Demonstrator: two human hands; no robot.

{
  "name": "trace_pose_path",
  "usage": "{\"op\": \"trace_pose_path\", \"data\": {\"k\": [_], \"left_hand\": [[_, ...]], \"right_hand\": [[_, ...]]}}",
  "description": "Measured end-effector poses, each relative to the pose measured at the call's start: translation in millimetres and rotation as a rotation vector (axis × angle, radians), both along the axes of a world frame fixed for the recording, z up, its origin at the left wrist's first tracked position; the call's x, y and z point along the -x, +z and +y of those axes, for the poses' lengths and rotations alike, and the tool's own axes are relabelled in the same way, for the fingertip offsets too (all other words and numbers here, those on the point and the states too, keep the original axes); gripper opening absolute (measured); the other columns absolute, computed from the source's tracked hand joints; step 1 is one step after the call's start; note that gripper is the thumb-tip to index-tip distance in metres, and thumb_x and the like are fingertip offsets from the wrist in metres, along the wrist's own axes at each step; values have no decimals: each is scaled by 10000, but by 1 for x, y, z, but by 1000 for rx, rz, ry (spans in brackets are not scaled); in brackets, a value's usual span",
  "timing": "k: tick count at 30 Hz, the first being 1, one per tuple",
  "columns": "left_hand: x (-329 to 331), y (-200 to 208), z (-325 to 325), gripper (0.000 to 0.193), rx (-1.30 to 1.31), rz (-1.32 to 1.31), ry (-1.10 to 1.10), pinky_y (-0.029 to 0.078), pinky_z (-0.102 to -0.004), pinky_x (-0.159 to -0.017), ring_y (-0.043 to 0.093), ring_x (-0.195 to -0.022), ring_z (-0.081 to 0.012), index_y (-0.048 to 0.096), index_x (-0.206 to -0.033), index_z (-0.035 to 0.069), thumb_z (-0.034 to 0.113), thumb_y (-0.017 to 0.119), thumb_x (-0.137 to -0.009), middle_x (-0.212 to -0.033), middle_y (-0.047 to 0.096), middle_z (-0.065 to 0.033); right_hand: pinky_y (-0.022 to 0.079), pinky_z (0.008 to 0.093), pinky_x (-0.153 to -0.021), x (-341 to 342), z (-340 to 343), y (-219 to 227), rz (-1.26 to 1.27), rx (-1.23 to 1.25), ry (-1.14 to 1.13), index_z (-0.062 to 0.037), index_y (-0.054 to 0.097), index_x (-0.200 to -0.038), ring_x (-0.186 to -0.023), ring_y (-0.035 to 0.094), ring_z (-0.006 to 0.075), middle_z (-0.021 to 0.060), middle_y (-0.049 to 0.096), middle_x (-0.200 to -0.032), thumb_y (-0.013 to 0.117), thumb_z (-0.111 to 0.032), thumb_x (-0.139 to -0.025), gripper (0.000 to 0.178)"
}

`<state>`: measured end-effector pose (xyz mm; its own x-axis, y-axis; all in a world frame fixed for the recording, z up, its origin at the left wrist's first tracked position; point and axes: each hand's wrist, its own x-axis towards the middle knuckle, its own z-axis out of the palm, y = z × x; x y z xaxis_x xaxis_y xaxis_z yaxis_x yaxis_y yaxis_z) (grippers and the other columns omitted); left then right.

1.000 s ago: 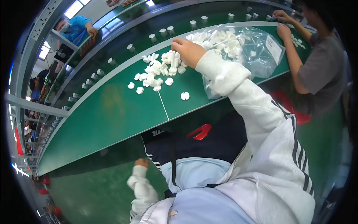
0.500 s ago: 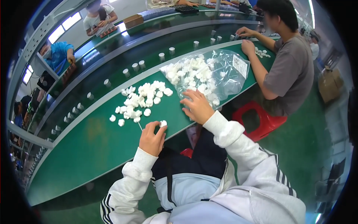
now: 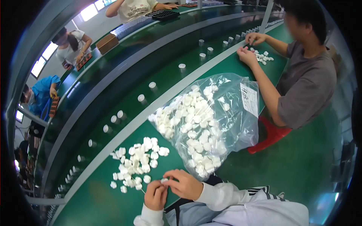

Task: The person inserts small white circular components into silver ring-shaped housings by hand at a production workbench.

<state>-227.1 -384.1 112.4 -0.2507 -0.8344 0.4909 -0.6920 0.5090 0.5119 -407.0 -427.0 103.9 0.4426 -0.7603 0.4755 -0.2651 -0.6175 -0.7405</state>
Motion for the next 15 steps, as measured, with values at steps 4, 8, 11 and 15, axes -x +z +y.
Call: {"op": "trace_pose_path", "data": {"k": [4,8,11,15], "left_hand": [[-2,5,2,233,-52,-20,12,558,-382,-725,672,-885,-345,632,-891,-10,-98,759,-717,-926,633,-151],[-3,6,1,227,-47,14,31,563,-376,-720,672,-874,-335,623,-870,-2,-114,752,-721,-910,633,-147],[-6,5,-1,212,-16,13,30,572,-376,-726,682,-887,-340,624,-874,-9,-120,737,-734,-901,637,-156],[-7,1,-1,193,10,36,36,576,-382,-743,686,-920,-347,632,-887,-13,-115,721,-750,-924,641,-163]], "right_hand": [[457,365,-814,0,-4,-2,28,-12,68,-53,633,-1039,-977,575,258,93,582,-1135,677,-41,-759,283],[453,363,-800,-3,-8,0,17,4,83,-56,628,-1019,-956,574,243,83,577,-1122,695,-45,-769,259],[452,349,-784,-6,-8,3,-8,-25,47,-63,625,-1001,-926,570,229,69,568,-1076,700,-49,-794,220],[457,343,-776,-8,-7,-3,-6,-8,28,-71,632,-1014,-894,577,228,63,568,-1058,715,-81,-837,196]]}}
